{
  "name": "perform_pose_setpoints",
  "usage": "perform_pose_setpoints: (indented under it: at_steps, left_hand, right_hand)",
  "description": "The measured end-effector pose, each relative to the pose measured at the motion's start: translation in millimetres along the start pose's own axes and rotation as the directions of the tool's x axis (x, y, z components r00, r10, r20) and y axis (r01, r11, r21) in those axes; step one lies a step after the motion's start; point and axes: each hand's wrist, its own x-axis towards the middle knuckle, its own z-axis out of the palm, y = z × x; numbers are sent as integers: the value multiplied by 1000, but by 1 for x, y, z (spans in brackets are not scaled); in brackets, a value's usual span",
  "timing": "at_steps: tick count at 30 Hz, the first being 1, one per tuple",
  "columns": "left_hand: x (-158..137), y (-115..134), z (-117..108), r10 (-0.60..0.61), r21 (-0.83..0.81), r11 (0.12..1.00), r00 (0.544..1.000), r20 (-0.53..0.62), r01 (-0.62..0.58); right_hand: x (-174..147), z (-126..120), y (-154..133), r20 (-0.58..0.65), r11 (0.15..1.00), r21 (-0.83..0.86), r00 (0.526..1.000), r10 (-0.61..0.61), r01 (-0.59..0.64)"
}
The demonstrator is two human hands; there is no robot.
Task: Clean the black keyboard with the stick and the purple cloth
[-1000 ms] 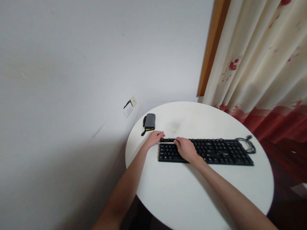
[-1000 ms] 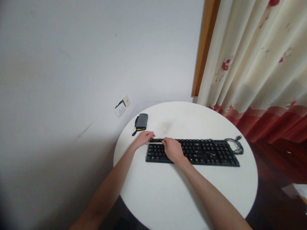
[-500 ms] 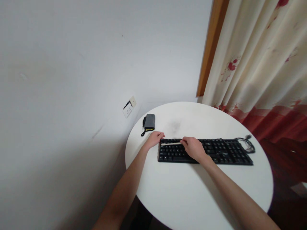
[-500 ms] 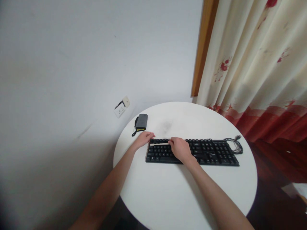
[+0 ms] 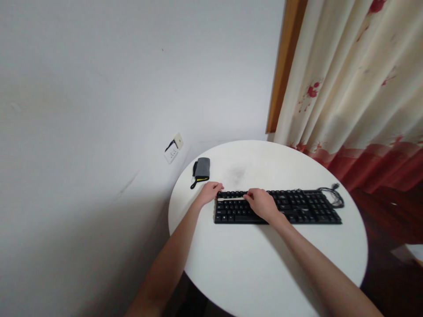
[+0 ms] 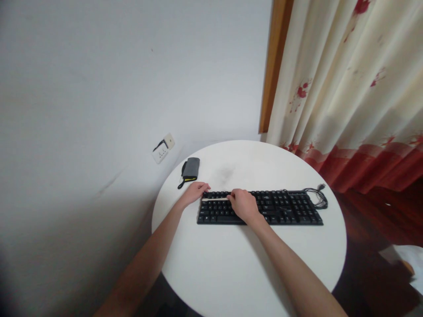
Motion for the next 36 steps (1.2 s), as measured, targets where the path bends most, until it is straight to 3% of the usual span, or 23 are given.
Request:
perform_pose_setpoints:
  at_steps: [11, 24, 36]
  left_hand:
    - [-1, 3, -1, 14, 37, 999, 1000, -7, -14]
    - [-4, 18, -2, -3, 76, 997, 1000, -8, 3]
    - [-4, 16, -2, 18, 80, 997, 1000, -12, -17]
  right_hand:
    - [9, -26, 46, 37, 996, -11, 995, 89, -89]
    - [3, -20, 26, -2, 999, 0, 999, 48, -48]
    - [9, -49, 74, 92, 981, 14, 978, 189, -191]
